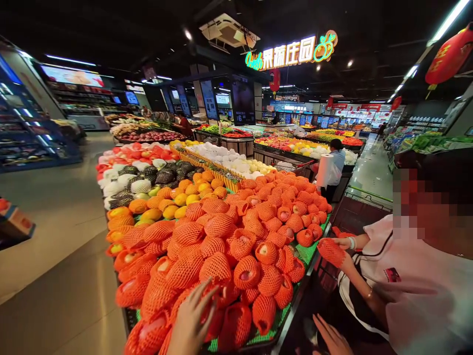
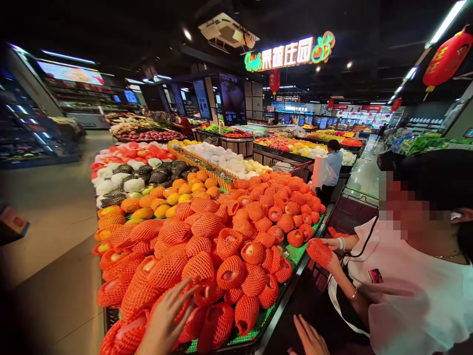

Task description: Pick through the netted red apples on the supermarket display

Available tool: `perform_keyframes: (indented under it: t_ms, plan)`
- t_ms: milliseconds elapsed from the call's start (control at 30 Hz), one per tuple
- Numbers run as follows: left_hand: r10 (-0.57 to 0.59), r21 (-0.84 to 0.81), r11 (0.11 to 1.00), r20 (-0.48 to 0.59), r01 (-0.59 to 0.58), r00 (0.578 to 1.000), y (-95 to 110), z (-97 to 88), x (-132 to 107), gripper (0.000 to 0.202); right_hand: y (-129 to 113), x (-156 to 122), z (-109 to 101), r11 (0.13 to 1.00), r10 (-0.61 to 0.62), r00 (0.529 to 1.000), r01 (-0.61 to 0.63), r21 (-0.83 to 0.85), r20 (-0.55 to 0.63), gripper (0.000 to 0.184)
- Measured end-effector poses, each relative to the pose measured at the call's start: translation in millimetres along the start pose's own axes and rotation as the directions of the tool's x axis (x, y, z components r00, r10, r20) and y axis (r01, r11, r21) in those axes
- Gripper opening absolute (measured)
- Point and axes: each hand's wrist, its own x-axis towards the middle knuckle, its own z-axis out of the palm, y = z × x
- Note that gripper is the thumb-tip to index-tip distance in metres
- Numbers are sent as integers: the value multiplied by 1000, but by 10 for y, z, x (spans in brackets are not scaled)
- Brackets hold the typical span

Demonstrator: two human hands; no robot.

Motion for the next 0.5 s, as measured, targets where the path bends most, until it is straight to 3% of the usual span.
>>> perform_keyframes:
  t_ms: [100, 200, 267, 367, 500]
  plan:
    - [63, 45, 997, 109, -68, 992, 290, 350, -127, 34, -448, 197, -251, 996, -88, 996, 88, -7, -23, 69]
    - [6, 46, 999, 239, -17, 971, 476, 545, -362, 32, -844, 437, -394, 994, -112, 981, 107, -39, -159, 58]
    - [-25, 40, 999, 318, 13, 948, 479, 605, -530, 35, -1079, 595, -476, 999, -8, 973, -2, -46, -231, 52]
    - [-6, 17, 1000, 375, -1, 927, 375, 647, -759, 47, -1379, 759, -579, 987, 147, 973, -155, -33, -178, 67]
    - [-56, 3, 998, 403, 60, 914, 319, 696, -961, 66, -1587, 819, -572, 981, 167, 980, -176, -82, -111, 81]
